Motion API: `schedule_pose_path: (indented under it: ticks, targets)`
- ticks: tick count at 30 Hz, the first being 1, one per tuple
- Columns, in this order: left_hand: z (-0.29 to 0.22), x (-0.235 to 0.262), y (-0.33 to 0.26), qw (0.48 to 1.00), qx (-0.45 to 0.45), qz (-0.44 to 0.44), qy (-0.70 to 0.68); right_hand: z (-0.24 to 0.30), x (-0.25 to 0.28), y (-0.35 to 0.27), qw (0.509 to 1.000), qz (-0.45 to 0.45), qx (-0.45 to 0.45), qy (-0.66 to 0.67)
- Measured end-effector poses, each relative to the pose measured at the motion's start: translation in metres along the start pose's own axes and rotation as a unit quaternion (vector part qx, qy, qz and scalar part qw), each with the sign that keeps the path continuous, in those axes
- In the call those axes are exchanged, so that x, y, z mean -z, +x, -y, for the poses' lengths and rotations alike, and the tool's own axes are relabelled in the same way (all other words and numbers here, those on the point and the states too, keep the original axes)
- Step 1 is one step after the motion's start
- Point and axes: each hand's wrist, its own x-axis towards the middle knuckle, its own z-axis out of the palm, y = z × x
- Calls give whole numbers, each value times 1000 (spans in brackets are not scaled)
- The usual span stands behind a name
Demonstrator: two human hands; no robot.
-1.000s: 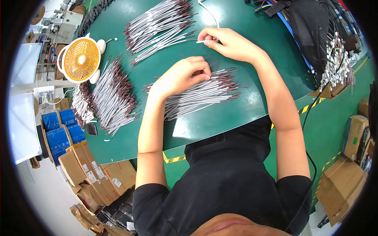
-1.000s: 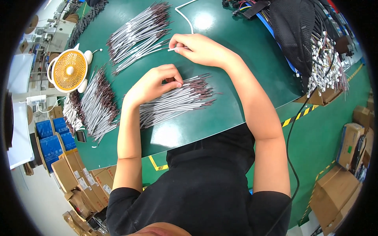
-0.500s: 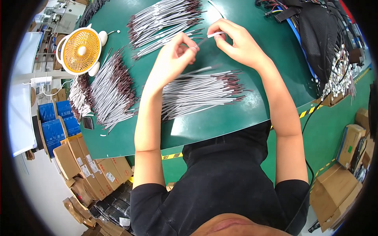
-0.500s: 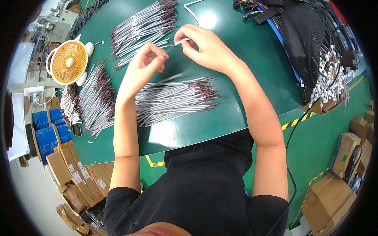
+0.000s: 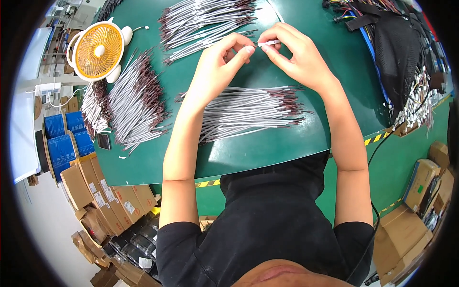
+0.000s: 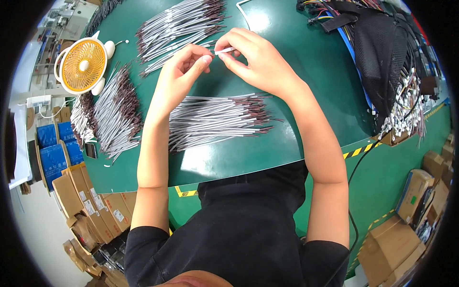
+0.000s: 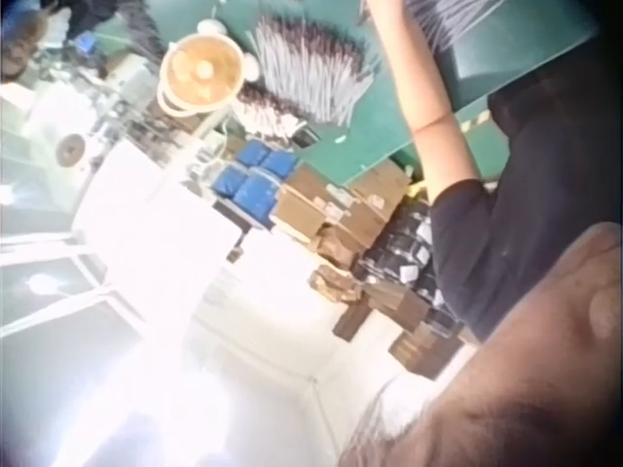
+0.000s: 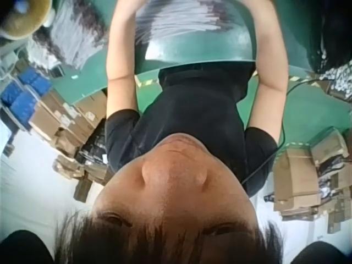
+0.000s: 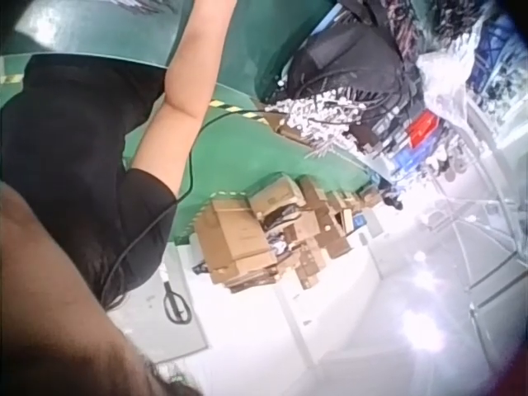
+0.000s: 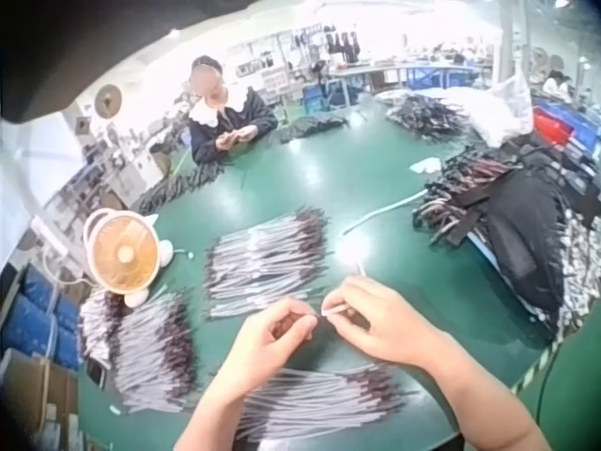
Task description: The person threads small electronic components onto individual wires by hand at an assembly workbench.
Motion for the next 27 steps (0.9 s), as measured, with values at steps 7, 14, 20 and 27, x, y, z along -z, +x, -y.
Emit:
schedule_pose_path:
  ticks: [7,14,20,27]
  targets:
    - [-2,-8,-4,990,-50,2,134,-6,0,-3,999,27,8,-27]
    - [15,-19,-1,934,-188,-54,300,-4,2,-2,992,94,-79,24]
    - [14,-26,3,940,-208,-71,260,-7,-1,-2,997,23,-77,19]
    - [9,-13,-2,968,-109,-42,223,-3,11,6,985,0,-165,50]
